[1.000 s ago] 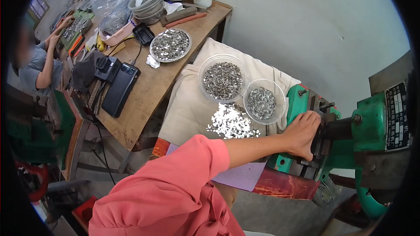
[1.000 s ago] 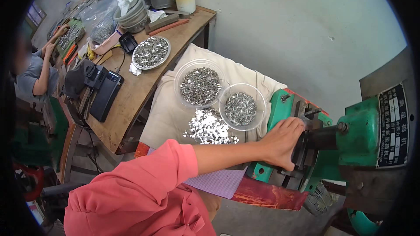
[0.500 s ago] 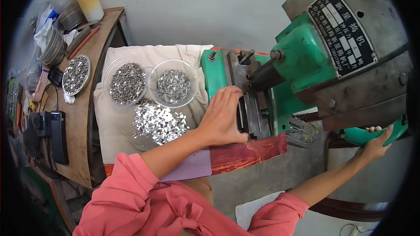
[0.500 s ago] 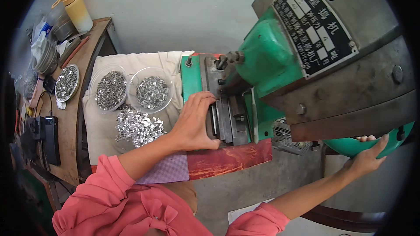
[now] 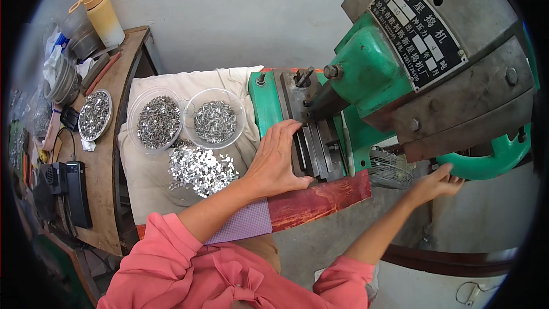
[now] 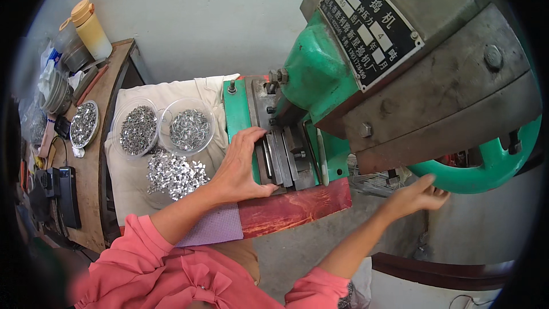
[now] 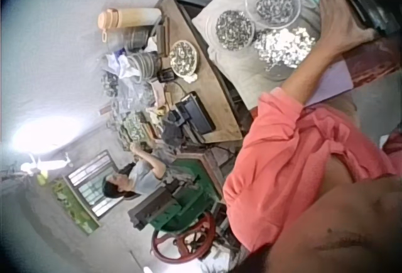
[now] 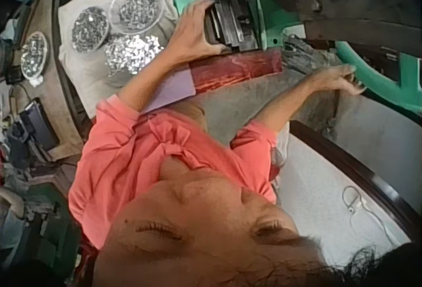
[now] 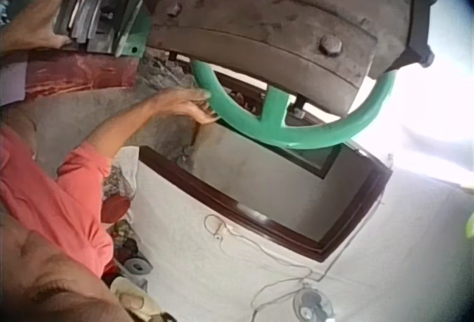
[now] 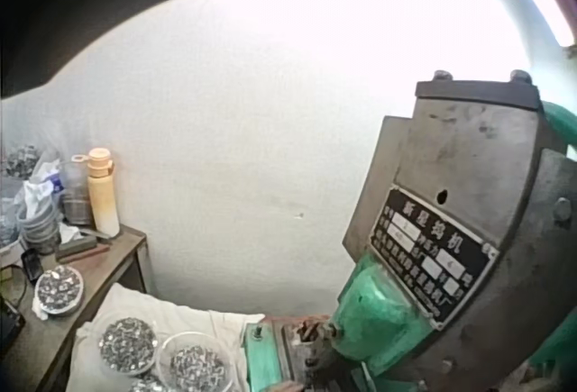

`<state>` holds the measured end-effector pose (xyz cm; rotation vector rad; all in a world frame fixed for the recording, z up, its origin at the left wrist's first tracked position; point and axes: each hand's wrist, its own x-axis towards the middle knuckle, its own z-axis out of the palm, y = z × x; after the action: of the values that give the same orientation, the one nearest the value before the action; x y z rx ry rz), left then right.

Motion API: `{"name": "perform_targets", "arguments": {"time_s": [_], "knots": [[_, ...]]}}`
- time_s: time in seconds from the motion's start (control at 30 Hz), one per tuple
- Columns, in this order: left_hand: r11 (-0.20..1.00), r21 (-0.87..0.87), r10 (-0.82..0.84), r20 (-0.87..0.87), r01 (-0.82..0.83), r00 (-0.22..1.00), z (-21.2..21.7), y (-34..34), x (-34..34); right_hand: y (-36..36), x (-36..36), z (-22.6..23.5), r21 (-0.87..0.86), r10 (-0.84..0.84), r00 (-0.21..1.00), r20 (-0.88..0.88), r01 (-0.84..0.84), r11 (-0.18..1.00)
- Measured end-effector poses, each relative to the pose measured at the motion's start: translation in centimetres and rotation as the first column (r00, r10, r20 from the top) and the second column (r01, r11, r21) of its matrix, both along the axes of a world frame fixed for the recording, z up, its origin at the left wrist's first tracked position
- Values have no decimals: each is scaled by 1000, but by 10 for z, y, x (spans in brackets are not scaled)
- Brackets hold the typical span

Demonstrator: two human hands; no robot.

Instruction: Manually inserting metal rivets into holes on a fabric strip and then using a machine to secure them.

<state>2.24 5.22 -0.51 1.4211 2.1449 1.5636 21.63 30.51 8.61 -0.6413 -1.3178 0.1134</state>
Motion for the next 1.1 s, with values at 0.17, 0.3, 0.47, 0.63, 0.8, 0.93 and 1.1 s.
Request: {"name": "perform_targets", "arguments": {"time_s": [0.17,0.3,0.47,0.63,0.8,0.93,1.1], "knots": [[999,-49,-23,-49,21,999,0,0,-6,-91,-37,-61,-90,59,803,593,-7,996],[996,-79,-45,-61,40,997,4,3,-8,-97,-68,-71,-286,365,565,740,-228,931],[995,-87,-58,-62,53,996,2,4,-11,-99,-80,-70,-501,565,504,653,-273,822],[995,-78,-69,-71,64,995,2,6,-13,-96,-78,-73,-618,707,468,529,-358,700],[995,-83,-60,-63,55,996,2,7,-14,-108,-67,-67,-466,563,621,545,-334,819],[992,-96,-95,-80,87,992,2,8,-17,-140,-36,-66,-622,709,607,358,-411,666],[987,-117,-120,-116,107,986,3,-2,-23,-162,-37,-61,-412,461,339,820,-208,887]]}}
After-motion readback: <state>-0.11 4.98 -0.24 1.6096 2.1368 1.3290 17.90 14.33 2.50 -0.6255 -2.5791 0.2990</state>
